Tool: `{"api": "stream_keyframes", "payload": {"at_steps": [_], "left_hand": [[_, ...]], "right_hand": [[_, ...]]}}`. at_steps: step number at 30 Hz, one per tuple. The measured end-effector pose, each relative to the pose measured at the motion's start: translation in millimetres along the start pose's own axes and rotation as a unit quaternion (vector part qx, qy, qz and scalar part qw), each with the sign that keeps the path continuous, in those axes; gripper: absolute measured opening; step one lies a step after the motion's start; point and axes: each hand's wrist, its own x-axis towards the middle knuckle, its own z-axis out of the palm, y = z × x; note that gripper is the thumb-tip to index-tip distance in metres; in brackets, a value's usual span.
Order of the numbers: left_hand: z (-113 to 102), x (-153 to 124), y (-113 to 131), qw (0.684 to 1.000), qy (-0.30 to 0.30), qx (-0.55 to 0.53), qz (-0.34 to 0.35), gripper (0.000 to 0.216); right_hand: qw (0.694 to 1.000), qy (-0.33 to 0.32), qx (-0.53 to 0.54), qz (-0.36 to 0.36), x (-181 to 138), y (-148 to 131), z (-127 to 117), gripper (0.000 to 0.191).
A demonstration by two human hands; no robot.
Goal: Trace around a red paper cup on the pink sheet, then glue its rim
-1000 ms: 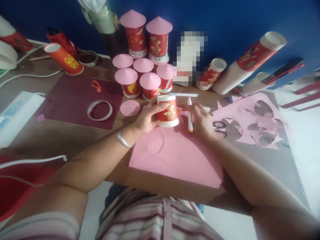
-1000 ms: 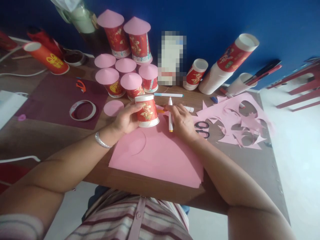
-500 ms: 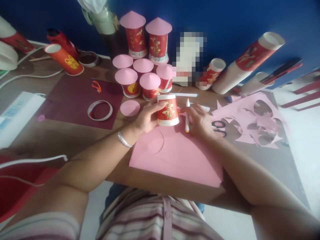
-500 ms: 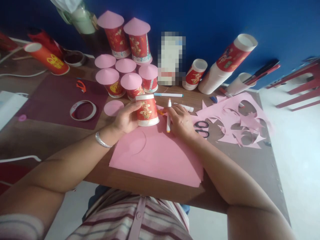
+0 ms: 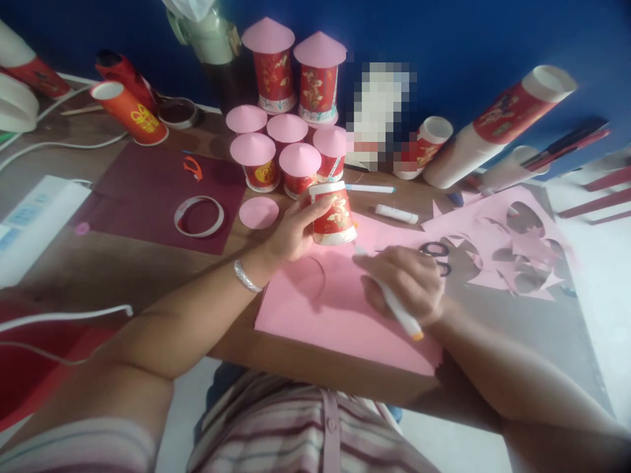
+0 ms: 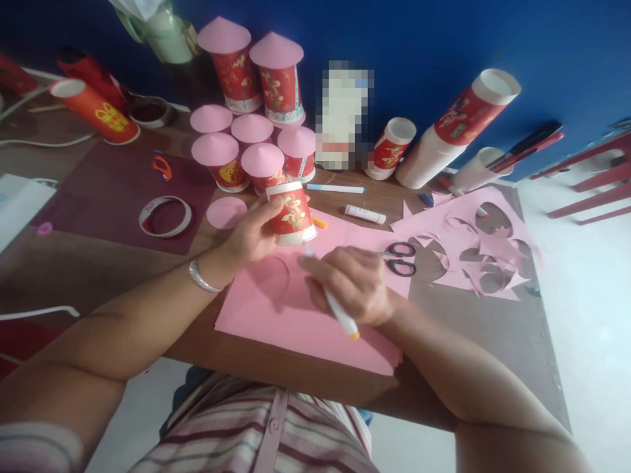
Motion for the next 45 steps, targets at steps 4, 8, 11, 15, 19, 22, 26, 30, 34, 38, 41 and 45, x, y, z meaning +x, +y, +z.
{"api": "stream_keyframes", "payload": {"at_steps": [4, 8, 11, 15, 19, 22, 26, 30, 34, 38, 41, 45], "left_hand": [[1, 0, 0, 1.000, 0.001, 0.022, -0.007, 0.046], [1, -1, -1, 0.999, -0.002, 0.031, -0.029, 0.041], [2, -1, 0, 0.999, -0.007, 0.033, -0.035, 0.042], [4, 0, 1, 0.998, -0.017, 0.048, -0.030, 0.047], [5, 1, 2, 0.998, -0.027, 0.048, -0.031, 0.046], [6, 1, 2, 0.998, -0.026, 0.044, -0.031, 0.044], [6, 0, 1, 0.998, -0.031, 0.039, -0.031, 0.043], [5, 1, 1, 0.998, -0.029, 0.058, -0.027, 0.042], [7, 0, 1, 0.997, -0.022, 0.068, -0.022, 0.042], [9, -1, 3, 0.997, -0.024, 0.067, -0.034, 0.042], [6, 0, 2, 0.996, -0.024, 0.074, -0.033, 0.042], [-1, 0, -2, 0.989, -0.041, 0.142, 0.017, 0.043]], "right_hand": [[0.999, -0.009, 0.036, -0.007, 6, -17, 1, 0.017], [1.000, -0.019, -0.002, 0.022, 5, -12, 1, 0.017], [1.000, -0.020, -0.015, 0.003, 4, -7, 1, 0.016], [1.000, -0.019, -0.024, 0.004, 4, -5, 4, 0.016], [0.999, -0.017, -0.034, 0.018, 4, -6, 6, 0.016], [0.999, -0.017, -0.033, 0.019, 3, -6, 6, 0.015], [0.999, -0.020, -0.035, 0.018, 4, -6, 6, 0.014], [0.999, -0.019, -0.023, 0.030, 5, -5, 7, 0.014], [0.999, -0.017, -0.019, 0.038, 5, -5, 8, 0.015], [0.999, -0.016, -0.021, 0.033, 3, -6, 8, 0.015], [0.999, -0.014, -0.013, 0.029, 0, -3, 6, 0.016], [0.997, 0.016, -0.047, 0.056, -6, 14, 2, 0.024]]}}
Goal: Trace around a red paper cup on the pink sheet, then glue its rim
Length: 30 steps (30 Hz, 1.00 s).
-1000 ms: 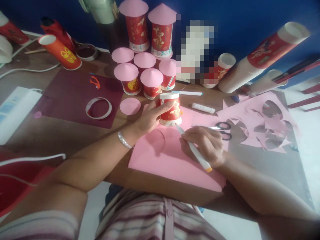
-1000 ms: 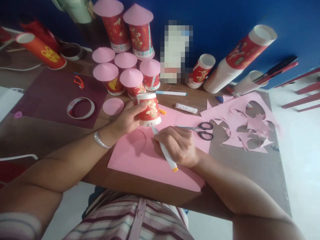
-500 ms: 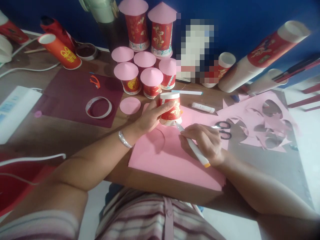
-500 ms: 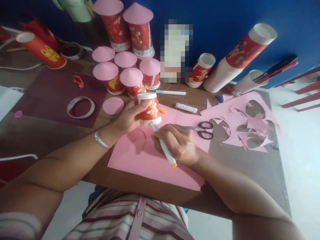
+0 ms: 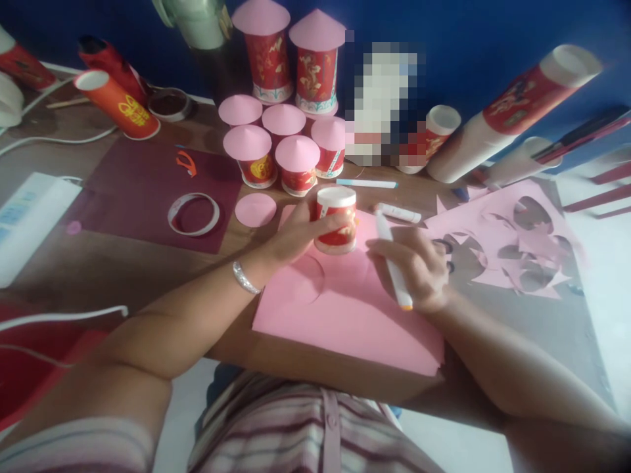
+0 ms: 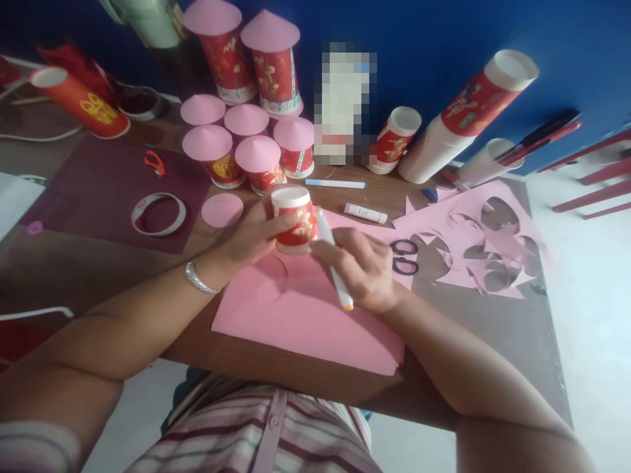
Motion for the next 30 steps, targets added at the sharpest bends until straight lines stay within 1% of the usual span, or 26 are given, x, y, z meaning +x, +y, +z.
{"api": "stream_keyframes", "payload": {"at_steps": [1, 3, 4, 6, 8, 9, 10, 11, 13, 14, 15, 16, 18, 20, 21, 22, 23, 26, 28, 30], "left_hand": [[-1, -1, -1, 0.999, -0.006, 0.037, 0.012, 0.048], [-2, -4, -1, 0.992, -0.046, 0.111, 0.038, 0.060], [-2, -5, -1, 0.987, -0.071, 0.131, 0.054, 0.064], [-3, -6, -1, 0.980, -0.122, 0.139, 0.068, 0.072], [-6, -6, -1, 0.981, -0.149, 0.109, 0.060, 0.074], [-8, -4, -1, 0.984, -0.146, 0.085, 0.059, 0.070], [-10, -3, -1, 0.987, -0.126, 0.068, 0.073, 0.064], [-12, -1, -1, 0.990, -0.085, 0.076, 0.086, 0.056], [-16, 4, 1, 0.984, 0.008, 0.147, 0.104, 0.043], [-18, 7, 2, 0.973, 0.034, 0.200, 0.114, 0.039], [-19, 10, 2, 0.958, 0.037, 0.258, 0.123, 0.036], [-20, 13, 2, 0.941, 0.020, 0.311, 0.132, 0.035], [-21, 20, 0, 0.912, -0.035, 0.385, 0.141, 0.030], [-20, 25, -4, 0.883, -0.086, 0.440, 0.142, 0.025], [-20, 27, -7, 0.870, -0.106, 0.461, 0.139, 0.021], [-20, 29, -9, 0.864, -0.113, 0.472, 0.136, 0.019], [-20, 30, -11, 0.861, -0.109, 0.478, 0.134, 0.021], [-20, 27, -11, 0.867, -0.062, 0.482, 0.112, 0.021], [-21, 23, -8, 0.887, -0.020, 0.454, 0.078, 0.022], [-22, 20, -4, 0.918, 0.010, 0.391, 0.064, 0.028]], "right_hand": [[0.999, 0.008, -0.013, 0.030, 0, 6, 0, 0.023], [0.996, 0.014, -0.018, 0.091, -1, 18, 2, 0.023], [0.995, 0.023, -0.016, 0.099, -1, 24, 3, 0.023], [0.992, 0.012, -0.002, 0.124, -2, 32, 5, 0.029], [0.988, 0.011, 0.026, 0.154, -3, 36, 8, 0.031], [0.984, 0.014, 0.046, 0.170, -4, 37, 9, 0.030], [0.979, 0.020, 0.072, 0.191, -4, 37, 10, 0.029], [0.970, 0.029, 0.103, 0.220, -4, 37, 11, 0.028], [0.936, 0.055, 0.177, 0.298, -4, 37, 13, 0.026], [0.913, 0.070, 0.214, 0.340, -3, 37, 15, 0.026], [0.890, 0.083, 0.248, 0.375, -3, 38, 16, 0.027], [0.868, 0.092, 0.276, 0.402, -3, 39, 18, 0.030], [0.836, 0.095, 0.319, 0.435, -2, 41, 20, 0.033], [0.816, 0.084, 0.348, 0.454, -2, 42, 21, 0.031], [0.810, 0.078, 0.354, 0.461, -2, 42, 21, 0.030], [0.807, 0.072, 0.356, 0.466, -2, 42, 20, 0.028], [0.805, 0.069, 0.354, 0.470, -2, 42, 20, 0.027], [0.798, 0.079, 0.355, 0.481, 1, 43, 18, 0.022], [0.786, 0.094, 0.368, 0.487, 2, 45, 18, 0.022], [0.773, 0.099, 0.388, 0.493, 2, 47, 18, 0.025]]}}
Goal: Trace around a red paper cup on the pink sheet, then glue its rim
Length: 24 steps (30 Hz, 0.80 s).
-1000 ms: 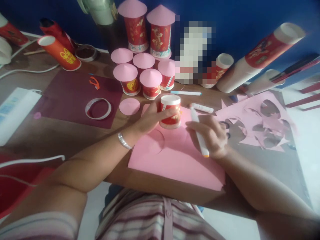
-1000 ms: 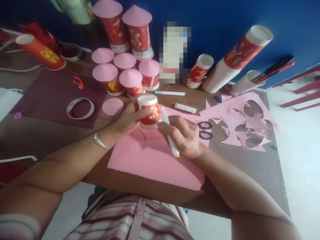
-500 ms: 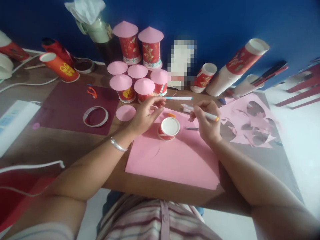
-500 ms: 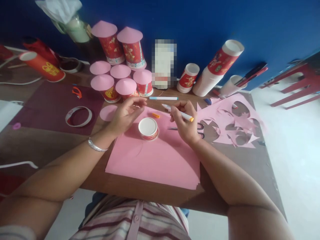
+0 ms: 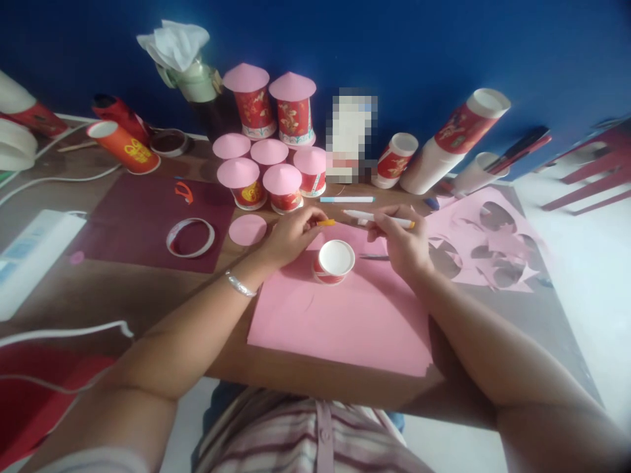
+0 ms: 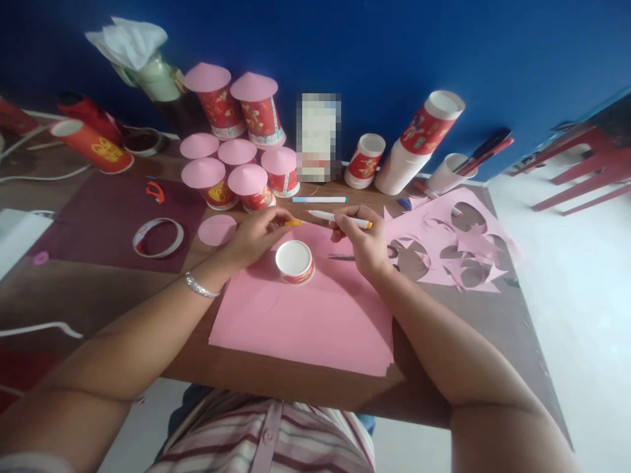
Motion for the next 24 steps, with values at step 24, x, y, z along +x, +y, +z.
{"api": "stream_keyframes", "payload": {"at_steps": [24], "left_hand": [[-1, -3, 5, 0.997, 0.021, -0.051, 0.053, 0.030]], "right_hand": [[0.991, -0.118, 0.008, 0.070, -6, 10, 3, 0.037]]}}
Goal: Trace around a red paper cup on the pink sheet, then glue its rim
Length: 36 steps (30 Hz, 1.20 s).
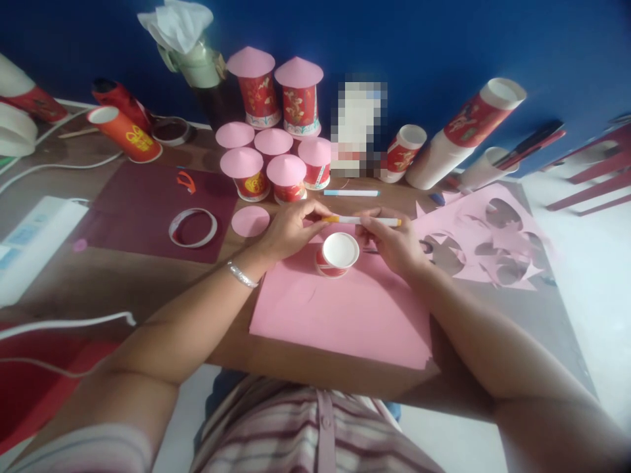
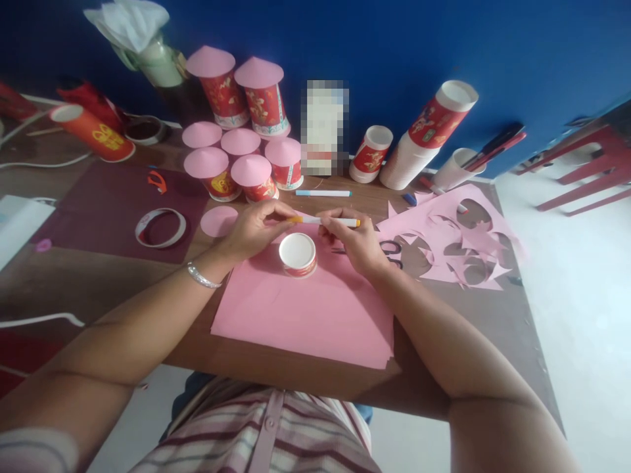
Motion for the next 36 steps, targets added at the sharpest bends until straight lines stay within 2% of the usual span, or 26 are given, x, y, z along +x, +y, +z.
{"api": "stream_keyframes", "payload": {"at_steps": [4, 6, 9, 12, 15, 20, 23, 25, 30, 33, 36], "left_hand": [[0, 5, -9, 0.999, 0.034, 0.035, 0.018, 0.027], [0, 4, -13, 0.996, 0.042, 0.075, 0.032, 0.021], [0, 2, -17, 0.989, 0.028, 0.134, 0.064, 0.012], [0, 3, -19, 0.981, -0.016, 0.169, 0.094, 0.011], [1, 4, -19, 0.977, -0.046, 0.182, 0.100, 0.016], [1, 3, -16, 0.981, -0.054, 0.162, 0.094, 0.018], [2, 2, -16, 0.980, -0.022, 0.159, 0.119, 0.017], [2, 2, -16, 0.977, 0.002, 0.162, 0.142, 0.016], [2, 1, -16, 0.972, 0.028, 0.165, 0.164, 0.011], [2, 1, -17, 0.968, 0.046, 0.176, 0.173, 0.009], [2, 0, -19, 0.965, 0.071, 0.189, 0.166, 0.022]], "right_hand": [[0.988, 0.043, -0.124, -0.077, 5, -4, -13, 0.041], [0.966, 0.058, -0.208, -0.140, 9, -4, -21, 0.032], [0.889, 0.026, -0.396, -0.229, 14, 1, -32, 0.018], [0.801, -0.019, -0.528, -0.283, 17, 8, -37, 0.017], [0.751, -0.028, -0.592, -0.291, 15, 11, -36, 0.021], [0.734, 0.009, -0.621, -0.274, 21, -5, -29, 0.027], [0.702, 0.014, -0.679, -0.215, 37, -18, -22, 0.026], [0.668, 0.002, -0.724, -0.174, 53, -23, -17, 0.026], [0.650, -0.047, -0.742, -0.156, 87, -22, -8, 0.024], [0.633, -0.076, -0.747, -0.187, 91, -22, -6, 0.027], [0.628, -0.076, -0.732, -0.253, 75, -26, -11, 0.030]]}}
